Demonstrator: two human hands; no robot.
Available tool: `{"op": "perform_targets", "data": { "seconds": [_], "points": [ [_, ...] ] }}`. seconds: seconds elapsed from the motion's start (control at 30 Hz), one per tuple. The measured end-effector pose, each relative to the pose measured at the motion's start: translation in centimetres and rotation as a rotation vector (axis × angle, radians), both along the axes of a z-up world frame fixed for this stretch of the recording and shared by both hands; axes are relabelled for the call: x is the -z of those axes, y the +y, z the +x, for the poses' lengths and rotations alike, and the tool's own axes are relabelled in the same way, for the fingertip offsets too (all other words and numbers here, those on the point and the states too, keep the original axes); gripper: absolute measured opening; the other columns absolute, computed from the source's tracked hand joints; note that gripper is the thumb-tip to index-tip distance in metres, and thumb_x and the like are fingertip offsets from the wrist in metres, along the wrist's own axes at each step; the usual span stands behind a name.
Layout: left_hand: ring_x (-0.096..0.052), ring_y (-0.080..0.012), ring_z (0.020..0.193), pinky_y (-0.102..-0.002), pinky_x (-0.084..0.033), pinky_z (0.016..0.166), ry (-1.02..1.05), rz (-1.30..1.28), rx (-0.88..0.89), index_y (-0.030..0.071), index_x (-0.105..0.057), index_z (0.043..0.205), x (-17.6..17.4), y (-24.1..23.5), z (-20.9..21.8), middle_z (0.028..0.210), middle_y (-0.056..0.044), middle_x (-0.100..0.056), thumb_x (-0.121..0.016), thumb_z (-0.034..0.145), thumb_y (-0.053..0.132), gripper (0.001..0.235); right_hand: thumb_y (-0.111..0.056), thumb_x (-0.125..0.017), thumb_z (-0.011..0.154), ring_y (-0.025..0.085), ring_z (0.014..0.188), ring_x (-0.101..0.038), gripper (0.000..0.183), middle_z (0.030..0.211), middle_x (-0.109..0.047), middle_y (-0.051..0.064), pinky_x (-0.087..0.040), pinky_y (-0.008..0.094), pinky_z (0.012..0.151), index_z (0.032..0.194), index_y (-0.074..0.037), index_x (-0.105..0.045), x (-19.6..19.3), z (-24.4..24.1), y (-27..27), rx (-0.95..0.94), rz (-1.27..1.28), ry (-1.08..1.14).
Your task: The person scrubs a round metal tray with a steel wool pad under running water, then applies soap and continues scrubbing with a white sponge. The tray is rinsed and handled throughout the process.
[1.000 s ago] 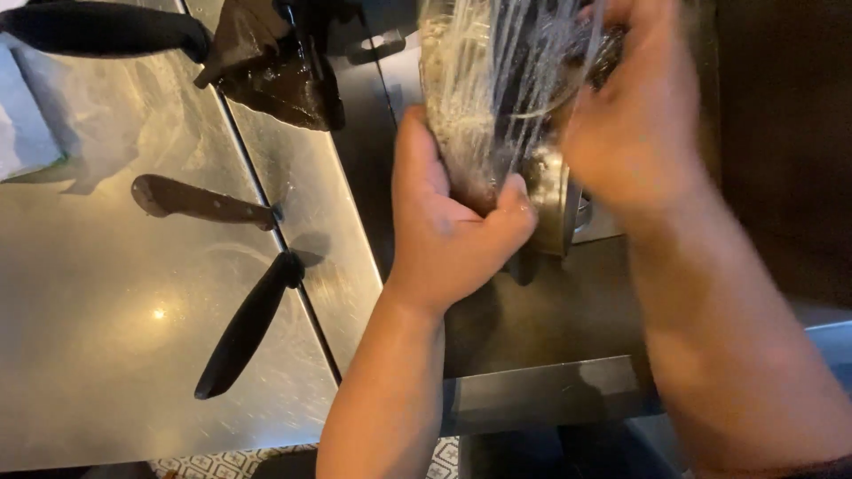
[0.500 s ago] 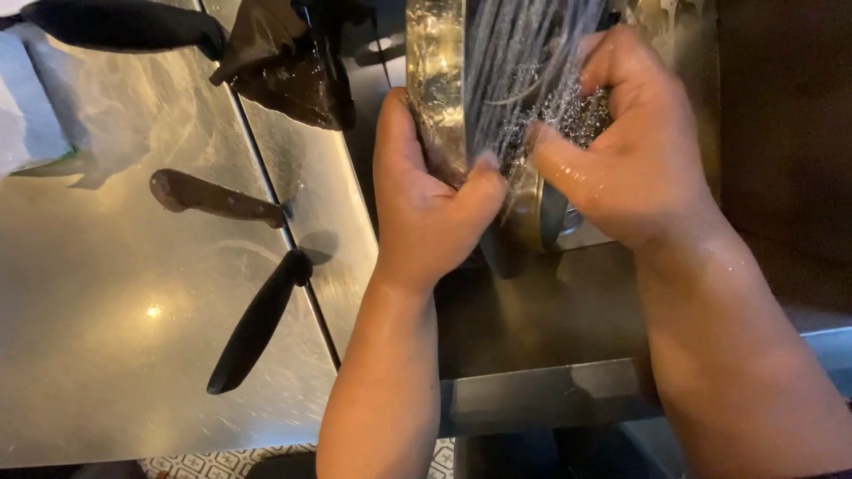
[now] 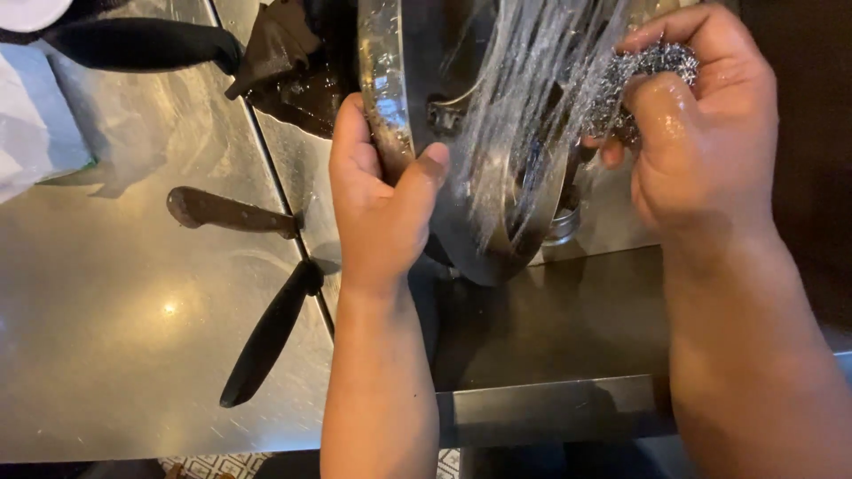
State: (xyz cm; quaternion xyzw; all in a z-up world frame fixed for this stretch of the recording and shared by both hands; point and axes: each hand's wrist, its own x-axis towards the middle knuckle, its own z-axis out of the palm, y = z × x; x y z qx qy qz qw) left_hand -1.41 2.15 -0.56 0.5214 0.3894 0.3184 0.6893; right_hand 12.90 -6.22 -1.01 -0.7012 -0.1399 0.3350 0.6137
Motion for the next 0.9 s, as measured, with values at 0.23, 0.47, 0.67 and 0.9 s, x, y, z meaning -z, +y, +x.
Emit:
{"op": "perform_targets", "data": {
  "seconds": [0.23,0.47,0.67,0.9],
  "points": [
    [-0.036,-0.0038,0.066,-0.016,-0.032,0.061,-0.122,0.042,0.016,0.009,-0.043,0.093,0.8,-0.2,0.2,0.075,0.004,-0.043,-0.060,0.073,0.030,0.033,-0.001,-0.053,0.072,0.018,0.091,-0.035,0.036,0.098,-0.035,0.010,-0.030,0.028,0.085,0.102,-0.002,-0.033,-0.8,-0.7,-0.3,-0.341,0.082,-0.478],
    [-0.046,-0.0063,0.078,-0.021,-0.040,0.074,-0.203,-0.022,0.073,0.008,-0.041,0.102,0.7,-0.8,0.3,0.086,0.001,-0.049,-0.057,0.080,0.024,0.032,-0.005,-0.073,0.078,0.029,0.083,-0.048,0.019,0.088,-0.048,0.018,-0.040,0.038,0.073,0.084,0.006,-0.058,0.0,-1.6,-0.3,-0.447,0.095,-0.988],
    [-0.048,-0.0107,0.085,-0.025,-0.042,0.080,-0.142,0.030,0.040,0.008,-0.041,0.105,0.9,-1.1,-0.2,0.091,-0.002,-0.049,-0.053,0.083,0.019,0.028,-0.004,-0.067,0.074,0.028,0.070,-0.043,0.015,0.072,-0.047,0.014,-0.031,0.039,0.064,0.066,0.001,-0.055,-1.4,-3.1,0.0,-0.664,0.163,-1.175],
    [-0.044,-0.0070,0.080,-0.021,-0.040,0.075,-0.169,0.043,0.039,0.009,-0.042,0.099,0.7,-1.3,0.2,0.086,0.001,-0.047,-0.052,0.083,0.020,0.022,-0.009,-0.065,0.069,0.026,0.071,-0.036,0.018,0.077,-0.042,0.010,-0.028,0.038,0.059,0.061,-0.007,-0.049,-2.0,-3.3,-0.6,-0.714,0.045,-1.097]
  ]
}}
